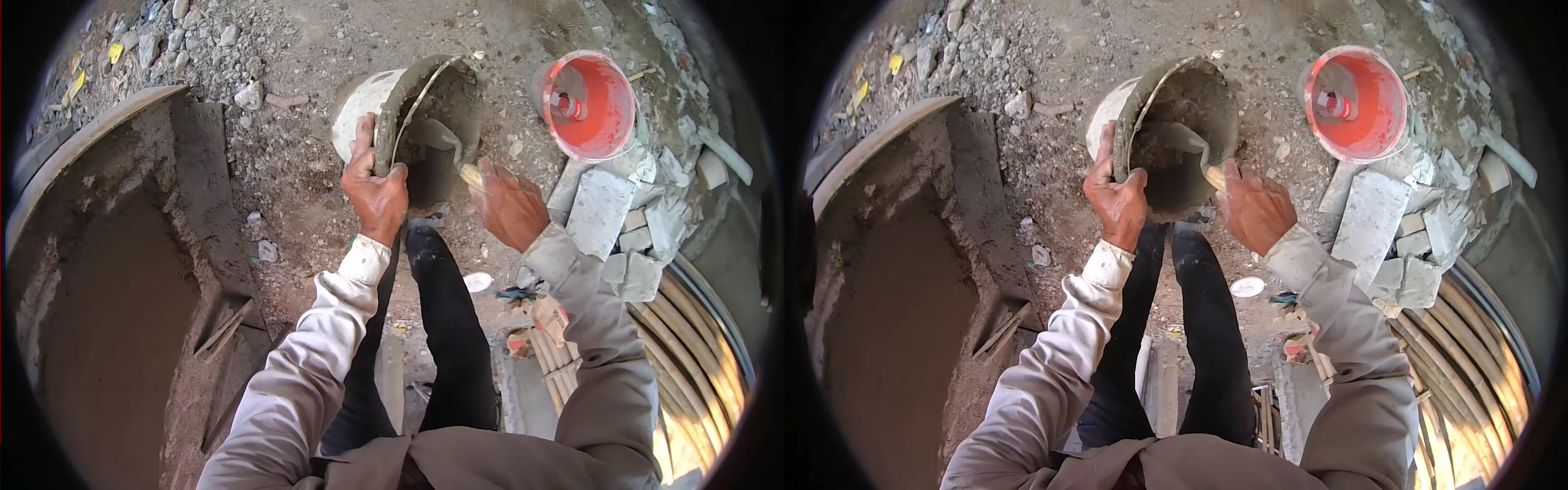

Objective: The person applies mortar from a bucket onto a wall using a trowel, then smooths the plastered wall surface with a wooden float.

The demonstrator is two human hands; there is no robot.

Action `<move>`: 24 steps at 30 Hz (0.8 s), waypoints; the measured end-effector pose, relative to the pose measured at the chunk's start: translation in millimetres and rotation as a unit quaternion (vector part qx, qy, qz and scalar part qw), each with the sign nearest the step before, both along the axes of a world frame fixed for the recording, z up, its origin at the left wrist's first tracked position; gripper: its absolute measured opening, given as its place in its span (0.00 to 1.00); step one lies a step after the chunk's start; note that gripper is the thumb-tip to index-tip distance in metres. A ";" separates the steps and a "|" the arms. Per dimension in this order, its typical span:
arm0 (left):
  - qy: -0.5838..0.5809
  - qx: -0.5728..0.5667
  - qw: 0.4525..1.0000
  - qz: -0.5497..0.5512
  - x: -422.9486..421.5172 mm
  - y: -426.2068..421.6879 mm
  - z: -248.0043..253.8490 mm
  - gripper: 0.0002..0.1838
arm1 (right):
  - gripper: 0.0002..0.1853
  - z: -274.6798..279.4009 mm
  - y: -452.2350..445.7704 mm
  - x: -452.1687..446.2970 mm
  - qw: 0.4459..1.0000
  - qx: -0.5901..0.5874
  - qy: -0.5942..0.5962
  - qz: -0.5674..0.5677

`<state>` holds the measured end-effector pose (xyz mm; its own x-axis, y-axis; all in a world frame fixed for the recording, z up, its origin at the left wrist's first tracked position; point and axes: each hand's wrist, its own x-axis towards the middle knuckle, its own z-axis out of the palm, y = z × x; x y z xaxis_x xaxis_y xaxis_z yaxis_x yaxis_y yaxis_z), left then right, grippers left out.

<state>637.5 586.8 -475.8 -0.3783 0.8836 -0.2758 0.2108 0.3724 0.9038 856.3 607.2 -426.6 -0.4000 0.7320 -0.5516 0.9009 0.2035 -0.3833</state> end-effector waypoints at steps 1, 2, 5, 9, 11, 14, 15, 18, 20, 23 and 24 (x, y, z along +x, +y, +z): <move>0.008 -0.001 1.000 -0.012 -8.5 -1.3 32.1 0.10 | 0.25 10.2 6.6 -5.0 0.999 -0.028 -0.003 -0.031; 0.006 0.008 1.000 -0.015 -17.6 -5.3 65.2 0.09 | 0.24 15.6 14.4 -12.4 0.996 -0.057 -0.006 -0.061; -0.006 0.000 1.000 0.002 -40.5 -23.1 164.2 0.08 | 0.23 26.8 -37.9 -43.6 0.990 0.025 0.134 0.041; -0.022 -0.009 0.997 0.074 -73.5 -63.1 288.3 0.20 | 0.20 263.2 -37.7 -93.8 0.965 -0.165 0.118 0.166; -0.015 -0.010 0.994 0.106 -85.8 -89.9 354.0 0.27 | 0.19 331.5 -48.8 -99.8 0.963 0.043 0.150 0.221; 0.003 0.045 0.983 0.179 -101.3 -128.2 438.2 0.29 | 0.19 362.9 -36.9 -125.5 0.928 0.272 0.081 0.240; 0.006 0.037 0.978 0.207 -107.2 -139.3 465.6 0.30 | 0.19 358.8 -30.2 -129.8 0.938 0.220 0.055 0.261; 0.002 0.064 0.956 0.286 -121.0 -173.7 508.4 0.30 | 0.22 343.5 -56.1 -147.4 0.941 -0.082 0.055 0.323; -0.009 0.062 0.943 0.326 -127.5 -202.8 530.2 0.29 | 0.25 468.6 -81.3 -196.9 0.902 -0.333 -0.039 0.272; -0.008 0.076 0.930 0.360 -141.1 -262.4 545.8 0.28 | 0.25 491.6 -114.2 -201.2 0.873 -0.178 0.195 0.409; -0.007 0.084 0.926 0.367 -145.4 -282.8 550.6 0.28 | 0.26 494.1 -123.5 -211.9 0.895 -0.144 0.169 0.387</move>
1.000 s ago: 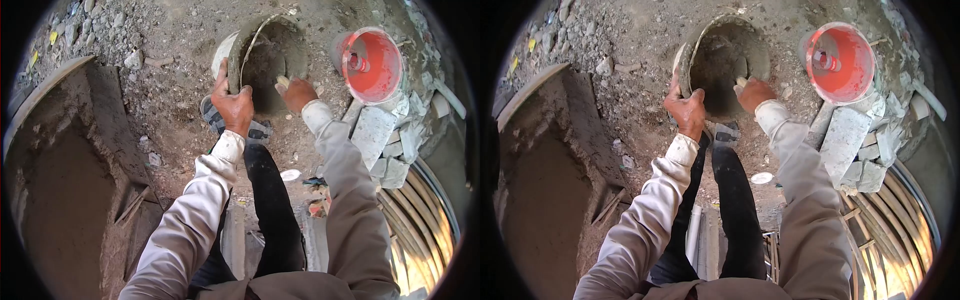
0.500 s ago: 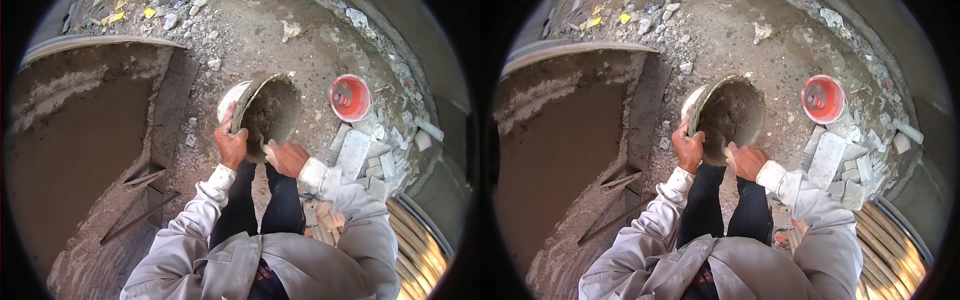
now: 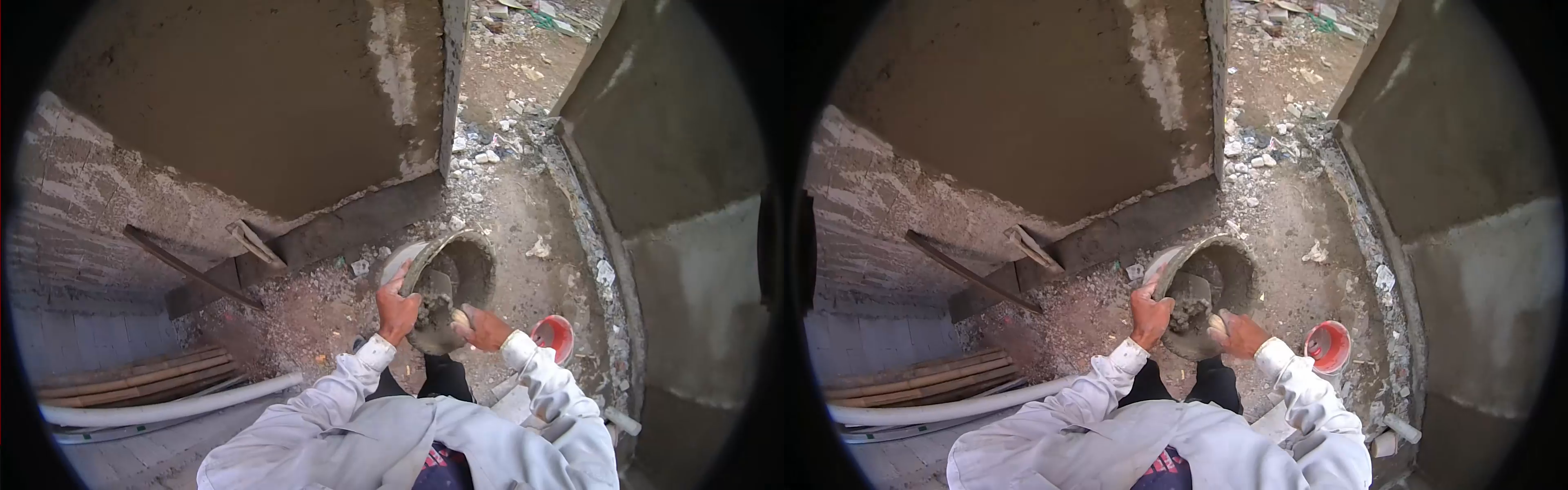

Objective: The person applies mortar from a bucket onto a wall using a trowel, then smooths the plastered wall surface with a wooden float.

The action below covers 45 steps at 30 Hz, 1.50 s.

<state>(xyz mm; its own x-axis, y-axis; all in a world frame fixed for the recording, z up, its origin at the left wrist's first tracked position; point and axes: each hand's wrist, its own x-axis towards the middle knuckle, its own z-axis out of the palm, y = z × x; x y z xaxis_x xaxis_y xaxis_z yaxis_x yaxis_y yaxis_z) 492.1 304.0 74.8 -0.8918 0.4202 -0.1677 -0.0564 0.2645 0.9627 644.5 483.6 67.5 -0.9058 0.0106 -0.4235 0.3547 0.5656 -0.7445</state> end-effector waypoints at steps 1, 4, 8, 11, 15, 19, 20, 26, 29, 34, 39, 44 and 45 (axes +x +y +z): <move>0.012 0.005 1.000 0.013 -2.4 -19.1 7.7 0.27 | 0.26 -1.7 -12.9 -13.1 0.999 0.039 -0.016 -0.033; 0.010 0.013 1.000 0.014 -6.8 -84.0 40.4 0.27 | 0.29 -23.3 -81.4 -48.7 0.996 0.083 -0.043 -0.006; 0.018 0.042 0.996 0.075 -31.5 -174.3 33.6 0.29 | 0.27 -24.2 -168.4 -57.5 0.984 0.113 0.027 0.139; 0.061 0.011 0.993 0.100 -46.9 -238.4 38.6 0.30 | 0.24 3.1 -200.6 -105.4 0.976 0.179 0.070 0.104; -0.005 0.045 0.987 0.154 -66.2 -307.8 29.8 0.31 | 0.19 -47.8 -268.8 -129.9 0.969 -0.003 -0.214 0.127; -0.055 0.081 0.979 0.180 -78.3 -361.7 16.5 0.32 | 0.15 1.5 -352.7 -139.6 0.875 -0.283 -0.384 0.084; -0.060 0.082 0.978 0.181 -79.3 -377.1 15.6 0.32 | 0.16 18.4 -362.2 -147.3 0.866 -0.333 -0.368 0.061; -0.062 0.044 0.981 0.179 -75.2 -433.6 27.9 0.33 | 0.28 -19.6 -422.8 -172.7 0.948 0.047 -0.192 0.250; -0.056 0.066 0.969 0.231 -73.8 -439.5 30.7 0.30 | 0.31 11.6 -432.5 -161.7 0.911 0.093 -0.130 0.381; -0.047 0.041 0.969 0.238 -73.8 -456.7 29.8 0.31 | 0.28 -39.8 -413.1 -190.5 0.956 0.216 -0.088 0.177; -0.076 0.089 0.957 0.266 -72.2 -447.7 29.0 0.30 | 0.17 -36.5 -411.1 -169.5 0.877 -0.218 -0.388 0.182; -0.118 0.072 0.959 0.248 -74.5 -456.2 17.3 0.24 | 0.15 -1.7 -407.8 -162.1 0.922 -0.242 -0.266 0.141; -0.120 0.065 0.961 0.242 -74.5 -453.0 26.9 0.23 | 0.16 -7.5 -412.2 -167.9 0.953 -0.160 -0.222 0.133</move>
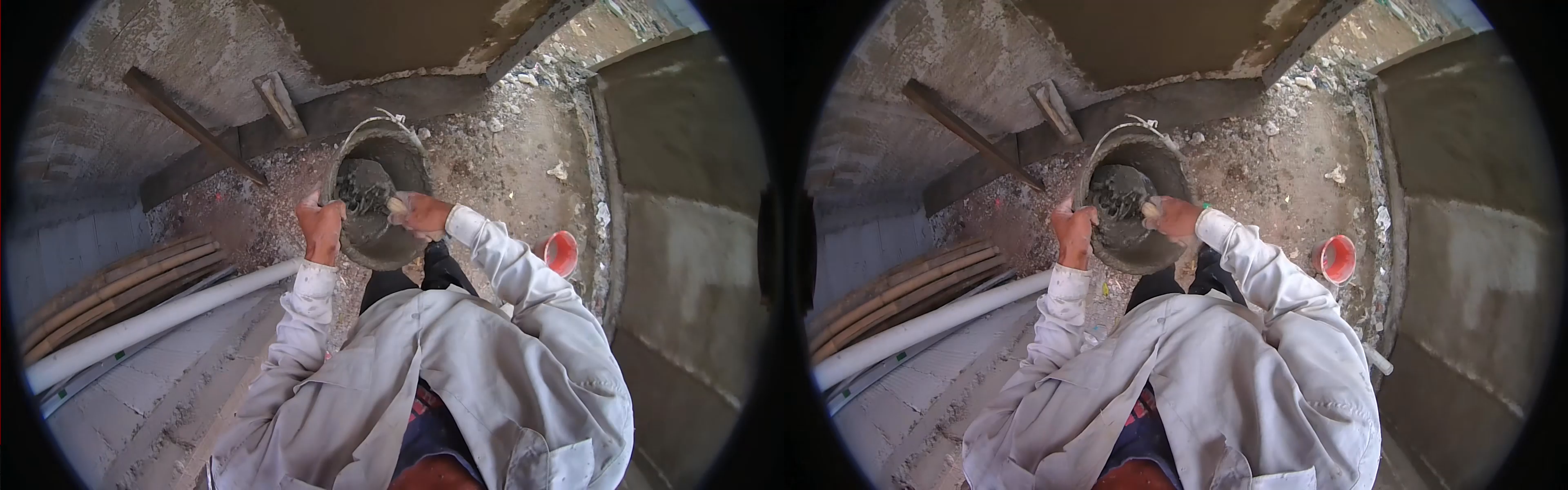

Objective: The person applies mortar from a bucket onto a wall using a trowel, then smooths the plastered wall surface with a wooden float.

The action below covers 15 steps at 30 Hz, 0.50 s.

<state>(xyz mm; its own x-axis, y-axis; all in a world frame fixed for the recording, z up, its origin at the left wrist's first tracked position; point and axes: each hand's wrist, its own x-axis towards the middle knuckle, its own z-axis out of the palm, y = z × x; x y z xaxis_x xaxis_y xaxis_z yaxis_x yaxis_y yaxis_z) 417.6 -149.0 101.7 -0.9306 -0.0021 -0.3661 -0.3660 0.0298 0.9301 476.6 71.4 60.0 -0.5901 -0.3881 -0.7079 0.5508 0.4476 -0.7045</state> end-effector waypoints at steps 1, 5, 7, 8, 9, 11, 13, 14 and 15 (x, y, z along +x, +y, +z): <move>-0.003 -0.005 1.000 -0.010 1.8 2.6 5.4 0.22 | 0.16 -4.6 -4.3 -3.5 0.995 0.079 0.059 -0.004; 0.013 -0.008 0.999 -0.032 5.2 7.2 -4.7 0.22 | 0.26 -35.7 -8.0 14.7 0.937 0.140 0.212 0.240; 0.007 -0.008 0.999 -0.039 2.8 6.6 -12.4 0.23 | 0.28 16.6 10.4 -2.1 0.952 0.128 0.102 0.258; 0.004 -0.014 0.999 -0.043 1.5 6.9 -9.1 0.24 | 0.28 26.3 23.0 -5.3 0.951 0.136 0.099 0.259; -0.001 -0.022 0.999 -0.046 6.2 6.4 -3.7 0.25 | 0.26 37.2 25.5 -14.3 0.943 0.181 0.111 0.255; 0.040 -0.067 0.995 -0.060 14.5 6.7 -1.5 0.26 | 0.21 53.3 27.2 -35.6 0.912 0.305 0.143 0.234; 0.100 -0.105 0.987 -0.074 13.2 9.6 -7.2 0.28 | 0.19 40.1 8.4 -50.9 0.847 0.355 0.300 0.259; 0.113 -0.105 0.985 -0.074 10.2 9.7 -10.2 0.29 | 0.19 32.6 -7.5 -53.1 0.806 0.372 0.374 0.270; 0.127 -0.104 0.984 -0.074 7.4 9.7 -13.4 0.30 | 0.21 36.3 -30.7 -49.7 0.802 0.364 0.350 0.318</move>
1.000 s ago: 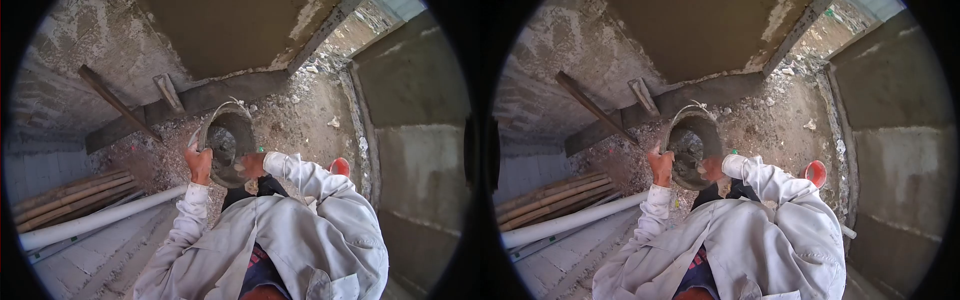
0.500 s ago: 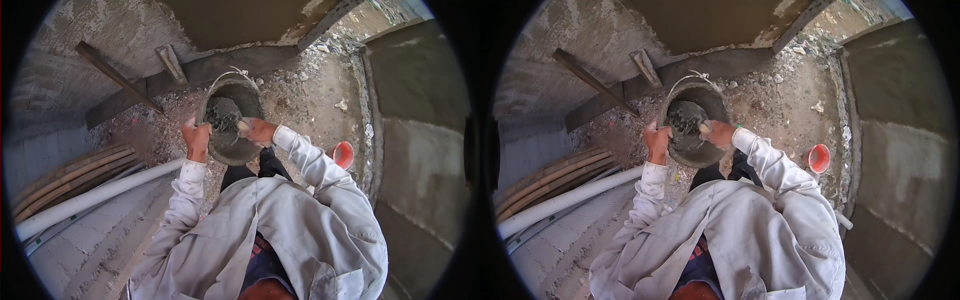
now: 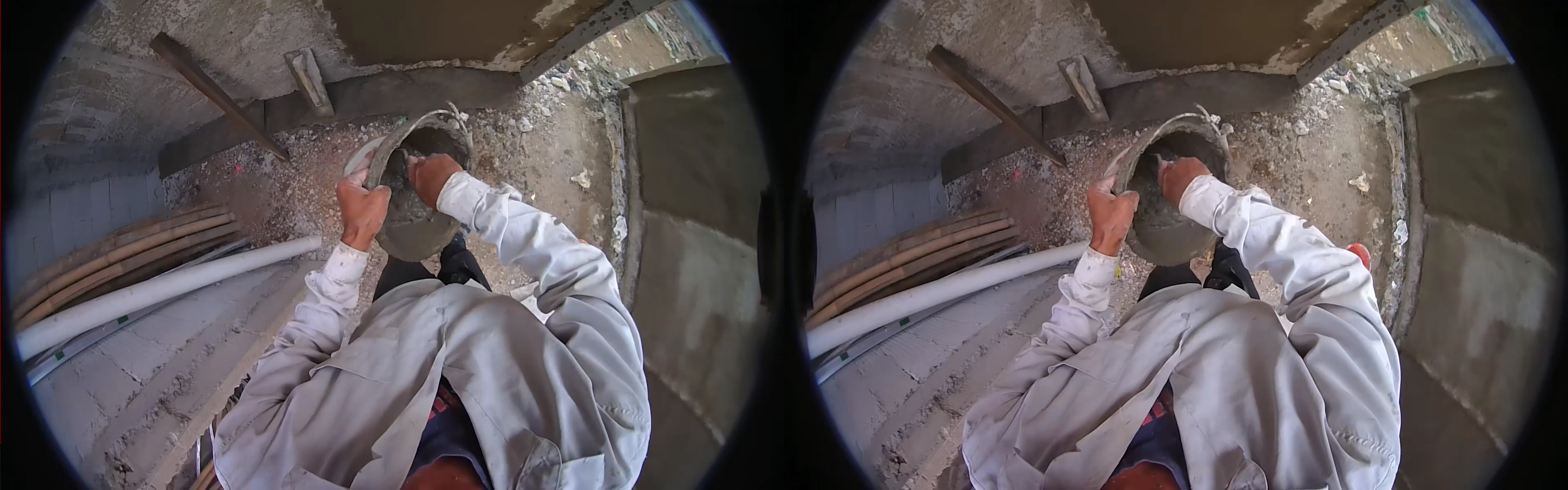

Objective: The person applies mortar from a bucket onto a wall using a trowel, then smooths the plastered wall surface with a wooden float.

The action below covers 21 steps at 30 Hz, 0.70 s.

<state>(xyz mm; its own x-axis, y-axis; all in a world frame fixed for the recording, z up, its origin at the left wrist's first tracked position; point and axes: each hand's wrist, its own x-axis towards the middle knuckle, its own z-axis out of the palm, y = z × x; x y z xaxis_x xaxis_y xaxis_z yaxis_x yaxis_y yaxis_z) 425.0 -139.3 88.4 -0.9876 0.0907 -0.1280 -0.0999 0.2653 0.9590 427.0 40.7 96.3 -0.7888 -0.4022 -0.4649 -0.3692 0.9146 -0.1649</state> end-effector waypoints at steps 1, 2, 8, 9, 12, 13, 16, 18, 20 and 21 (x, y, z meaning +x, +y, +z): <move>0.001 0.021 1.000 0.009 -8.9 -0.1 5.0 0.31 | 0.22 15.4 -16.4 4.5 0.997 0.006 -0.053 0.052; -0.001 0.033 0.999 0.021 -7.0 -4.5 5.7 0.31 | 0.22 25.6 -28.6 13.2 0.989 0.012 -0.107 0.104; 0.002 0.053 0.996 0.066 -11.0 -26.7 2.1 0.31 | 0.26 0.1 -2.9 25.4 0.997 -0.009 0.033 0.070; 0.001 0.050 0.996 0.068 -10.0 -31.6 1.6 0.31 | 0.27 -11.1 -8.0 12.9 0.999 -0.002 0.029 0.042; -0.008 0.062 0.994 0.091 -12.3 -36.3 8.3 0.32 | 0.28 -44.0 -17.2 -11.9 1.000 0.014 0.001 0.017; -0.015 0.077 0.992 0.103 -14.7 -39.7 15.4 0.32 | 0.28 -47.2 -22.6 -4.0 0.998 0.011 -0.024 0.051; -0.012 0.069 0.990 0.124 -13.1 -50.3 14.4 0.32 | 0.31 -25.4 -24.6 -3.5 0.994 -0.019 -0.065 0.090; 0.000 0.039 0.992 0.120 -12.1 -59.8 5.5 0.32 | 0.32 -14.0 -23.9 -14.8 0.993 -0.034 -0.081 0.081; 0.005 0.018 0.993 0.115 -13.2 -67.2 -0.9 0.32 | 0.32 -43.7 -10.2 -35.3 0.997 0.005 -0.074 0.027; 0.004 0.018 0.993 0.117 -12.8 -69.4 -0.5 0.33 | 0.32 -56.2 -4.6 -43.2 0.997 0.026 -0.070 -0.001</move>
